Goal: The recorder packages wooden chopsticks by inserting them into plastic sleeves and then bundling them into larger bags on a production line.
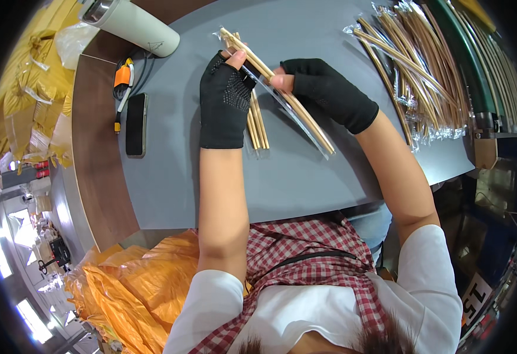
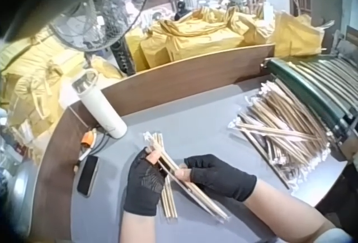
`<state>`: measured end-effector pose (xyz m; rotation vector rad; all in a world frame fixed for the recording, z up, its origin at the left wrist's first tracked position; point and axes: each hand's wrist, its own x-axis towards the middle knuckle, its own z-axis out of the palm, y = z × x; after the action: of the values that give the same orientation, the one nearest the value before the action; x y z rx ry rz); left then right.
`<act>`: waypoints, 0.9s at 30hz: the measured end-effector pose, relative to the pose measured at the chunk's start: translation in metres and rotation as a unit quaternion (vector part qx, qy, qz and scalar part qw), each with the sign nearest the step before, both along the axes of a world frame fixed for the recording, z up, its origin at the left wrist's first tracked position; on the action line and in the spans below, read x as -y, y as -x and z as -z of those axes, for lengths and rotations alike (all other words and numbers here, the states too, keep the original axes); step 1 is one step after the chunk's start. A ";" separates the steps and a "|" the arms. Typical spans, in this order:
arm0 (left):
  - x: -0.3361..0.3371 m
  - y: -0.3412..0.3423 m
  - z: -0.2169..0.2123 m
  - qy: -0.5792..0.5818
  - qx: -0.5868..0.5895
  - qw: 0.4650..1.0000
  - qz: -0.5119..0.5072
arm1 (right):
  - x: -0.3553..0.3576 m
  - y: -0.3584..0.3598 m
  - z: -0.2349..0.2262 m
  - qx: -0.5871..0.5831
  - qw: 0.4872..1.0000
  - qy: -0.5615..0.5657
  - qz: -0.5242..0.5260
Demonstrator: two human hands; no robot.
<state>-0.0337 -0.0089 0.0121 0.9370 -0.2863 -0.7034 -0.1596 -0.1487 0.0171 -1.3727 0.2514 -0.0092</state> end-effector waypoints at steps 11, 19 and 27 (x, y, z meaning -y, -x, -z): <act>0.001 0.008 -0.009 -0.098 0.085 0.990 -0.044 | 0.001 0.001 0.001 0.023 0.999 0.008 0.039; 0.000 -0.011 -0.001 -0.257 0.304 0.887 -0.232 | 0.008 -0.003 0.017 0.042 0.968 0.173 0.178; 0.001 -0.021 0.036 -0.386 0.618 0.662 -0.177 | -0.006 -0.006 0.021 0.057 0.818 0.550 0.159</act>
<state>-0.0128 -0.0104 -0.0239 2.1690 -1.0154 0.3822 -0.1536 -0.1425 -0.0036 -2.4608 0.3976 -0.6025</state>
